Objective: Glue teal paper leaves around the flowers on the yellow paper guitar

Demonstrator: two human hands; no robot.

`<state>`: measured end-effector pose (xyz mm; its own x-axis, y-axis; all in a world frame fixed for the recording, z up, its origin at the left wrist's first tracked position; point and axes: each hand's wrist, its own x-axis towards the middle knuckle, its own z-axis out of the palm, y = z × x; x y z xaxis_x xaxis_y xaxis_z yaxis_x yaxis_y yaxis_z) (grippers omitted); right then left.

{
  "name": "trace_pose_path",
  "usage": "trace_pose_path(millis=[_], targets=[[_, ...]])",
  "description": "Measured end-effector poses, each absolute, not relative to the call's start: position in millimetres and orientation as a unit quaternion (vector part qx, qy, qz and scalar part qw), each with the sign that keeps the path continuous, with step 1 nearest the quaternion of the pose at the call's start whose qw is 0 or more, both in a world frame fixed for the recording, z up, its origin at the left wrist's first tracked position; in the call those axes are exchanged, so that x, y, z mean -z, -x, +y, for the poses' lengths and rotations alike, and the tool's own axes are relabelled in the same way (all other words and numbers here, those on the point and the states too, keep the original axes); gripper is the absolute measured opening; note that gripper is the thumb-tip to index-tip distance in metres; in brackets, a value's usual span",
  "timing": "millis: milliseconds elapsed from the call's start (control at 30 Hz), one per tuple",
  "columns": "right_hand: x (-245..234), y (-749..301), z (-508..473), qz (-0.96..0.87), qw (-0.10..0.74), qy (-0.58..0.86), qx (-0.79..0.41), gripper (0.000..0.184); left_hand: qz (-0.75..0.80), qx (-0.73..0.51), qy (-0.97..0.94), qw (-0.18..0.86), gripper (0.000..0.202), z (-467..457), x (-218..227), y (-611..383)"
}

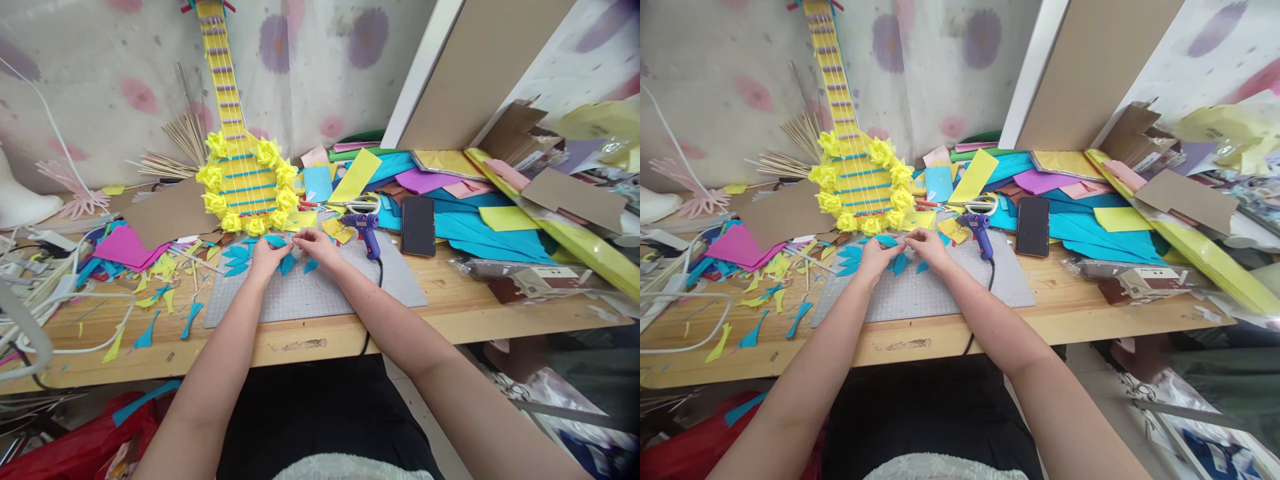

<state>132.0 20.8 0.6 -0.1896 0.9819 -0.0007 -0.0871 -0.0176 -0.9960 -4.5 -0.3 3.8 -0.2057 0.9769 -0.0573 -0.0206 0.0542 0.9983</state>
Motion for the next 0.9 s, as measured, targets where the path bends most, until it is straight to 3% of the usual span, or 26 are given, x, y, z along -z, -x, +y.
trace_pose_path(millis=[367, 567, 700, 900], targets=[[3, -129, 20, -0.507, 0.456, 0.403, -0.61, 0.026, 0.544, -0.578, -0.365, 0.487, 0.031, 3, -6, 8], [-1, -132, 22, -0.491, 0.488, 0.428, -0.581, 0.024, 0.567, -0.585, -0.34, 0.47, 0.03, 4, -6, 9], [-24, -146, 28, -0.53, 0.501, 0.447, -0.518, 0.02, 0.576, -0.578, -0.304, 0.492, 0.029, 6, -9, 17], [-89, -215, 48, -0.644, 0.426, 0.508, -0.382, 0.022, 0.555, -0.584, -0.297, 0.513, 0.031, 13, -27, 32]])
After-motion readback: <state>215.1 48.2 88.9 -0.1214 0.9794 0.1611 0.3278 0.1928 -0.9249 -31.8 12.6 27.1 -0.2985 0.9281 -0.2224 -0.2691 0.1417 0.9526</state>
